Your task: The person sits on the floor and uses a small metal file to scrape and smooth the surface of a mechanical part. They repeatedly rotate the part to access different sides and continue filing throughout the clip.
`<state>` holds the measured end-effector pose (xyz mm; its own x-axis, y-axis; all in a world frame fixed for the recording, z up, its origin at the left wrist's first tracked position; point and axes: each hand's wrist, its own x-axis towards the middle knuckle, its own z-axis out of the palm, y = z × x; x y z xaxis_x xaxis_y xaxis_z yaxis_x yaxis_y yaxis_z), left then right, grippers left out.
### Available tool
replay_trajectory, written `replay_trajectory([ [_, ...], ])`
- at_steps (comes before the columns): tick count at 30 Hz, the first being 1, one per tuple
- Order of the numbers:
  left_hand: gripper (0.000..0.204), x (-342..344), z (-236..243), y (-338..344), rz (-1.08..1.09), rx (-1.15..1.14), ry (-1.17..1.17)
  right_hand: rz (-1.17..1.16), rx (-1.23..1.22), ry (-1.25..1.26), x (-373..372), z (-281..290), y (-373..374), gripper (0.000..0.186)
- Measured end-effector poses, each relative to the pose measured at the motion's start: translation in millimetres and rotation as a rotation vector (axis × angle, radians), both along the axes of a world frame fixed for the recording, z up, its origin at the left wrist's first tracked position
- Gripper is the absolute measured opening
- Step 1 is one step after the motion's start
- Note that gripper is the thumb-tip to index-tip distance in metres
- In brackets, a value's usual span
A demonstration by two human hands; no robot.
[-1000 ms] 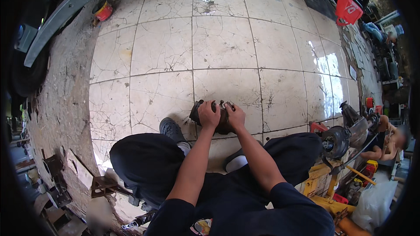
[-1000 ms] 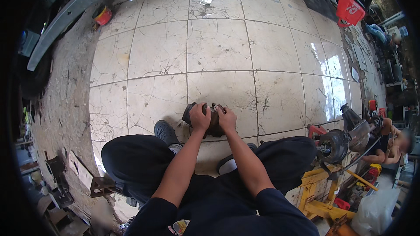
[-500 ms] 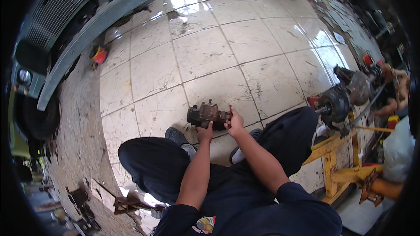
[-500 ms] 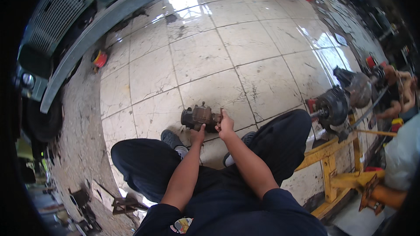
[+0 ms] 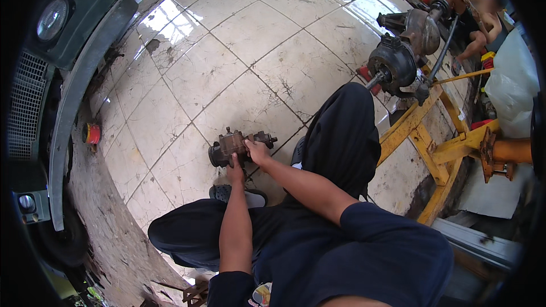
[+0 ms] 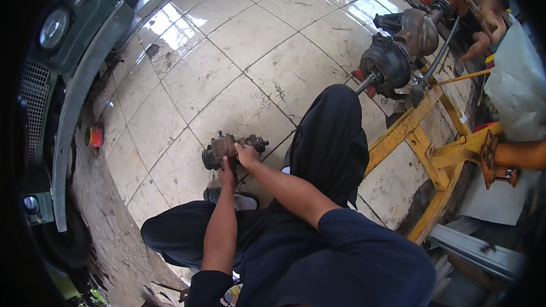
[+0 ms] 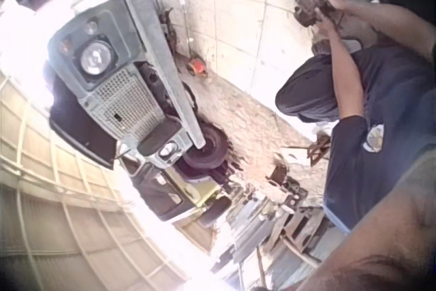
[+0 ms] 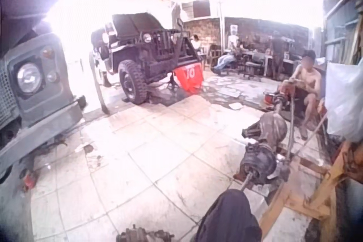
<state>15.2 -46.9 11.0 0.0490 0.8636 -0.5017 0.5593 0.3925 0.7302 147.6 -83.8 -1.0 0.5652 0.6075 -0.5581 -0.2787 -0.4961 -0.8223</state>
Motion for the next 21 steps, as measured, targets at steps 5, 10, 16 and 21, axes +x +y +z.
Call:
replay_trajectory([
  [5,0.093,-41,5,-4,-0.095,-0.015,0.146,0.001,-0.059,0.047,-5,24,-5,0.048],
  [10,0.093,-43,3,2,-0.061,-0.132,-0.083,-0.051,-0.084,0.045,17,2,-2,0.048],
  [16,0.086,-25,28,-3,0.023,-0.103,0.355,0.013,-0.167,-0.146,28,-1,0,0.053],
  [21,0.064,-10,61,5,0.040,0.279,0.353,0.147,-0.264,-0.215,32,20,-4,0.048],
])
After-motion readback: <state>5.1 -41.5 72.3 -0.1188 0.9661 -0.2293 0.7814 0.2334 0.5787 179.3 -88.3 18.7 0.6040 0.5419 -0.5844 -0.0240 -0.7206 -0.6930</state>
